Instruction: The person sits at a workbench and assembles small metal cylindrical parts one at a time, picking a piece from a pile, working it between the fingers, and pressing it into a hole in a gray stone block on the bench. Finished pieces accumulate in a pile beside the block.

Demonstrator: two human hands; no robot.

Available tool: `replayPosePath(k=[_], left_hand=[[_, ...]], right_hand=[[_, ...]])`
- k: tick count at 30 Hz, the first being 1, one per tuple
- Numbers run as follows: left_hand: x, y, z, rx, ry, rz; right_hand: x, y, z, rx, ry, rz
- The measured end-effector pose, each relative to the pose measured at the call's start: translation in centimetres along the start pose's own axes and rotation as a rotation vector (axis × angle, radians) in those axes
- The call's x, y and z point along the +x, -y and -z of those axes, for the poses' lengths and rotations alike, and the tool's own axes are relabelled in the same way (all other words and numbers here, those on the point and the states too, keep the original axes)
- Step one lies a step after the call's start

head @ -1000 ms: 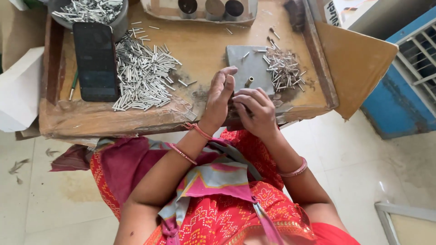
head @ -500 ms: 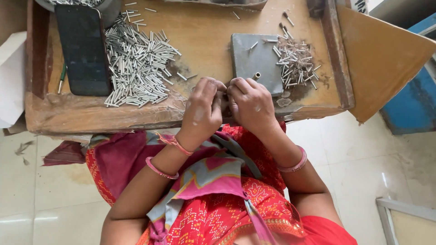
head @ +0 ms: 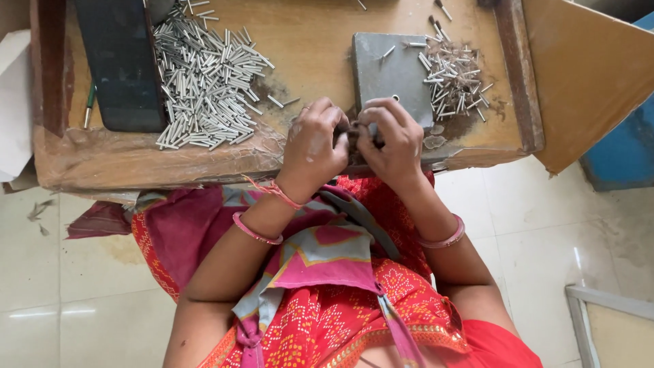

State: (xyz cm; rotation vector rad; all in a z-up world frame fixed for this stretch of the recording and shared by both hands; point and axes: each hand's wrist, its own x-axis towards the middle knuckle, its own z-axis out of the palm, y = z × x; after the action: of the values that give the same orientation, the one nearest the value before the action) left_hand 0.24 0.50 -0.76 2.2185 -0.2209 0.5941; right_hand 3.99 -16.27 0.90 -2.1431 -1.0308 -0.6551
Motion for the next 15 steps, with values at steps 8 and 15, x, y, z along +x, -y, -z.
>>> replayPosePath(k=[8, 15], left_hand=[[0.5, -1.5, 0.7, 0.026, -0.099, -0.046], [1.2, -1.0, -3.5, -0.44, -0.224, 0.089]], right_hand=[[-3.1, 0.7, 2.1, 0.18, 0.008, -0.066], [-3.2, 2.3, 3.3, -0.027, 0.16, 0.024]])
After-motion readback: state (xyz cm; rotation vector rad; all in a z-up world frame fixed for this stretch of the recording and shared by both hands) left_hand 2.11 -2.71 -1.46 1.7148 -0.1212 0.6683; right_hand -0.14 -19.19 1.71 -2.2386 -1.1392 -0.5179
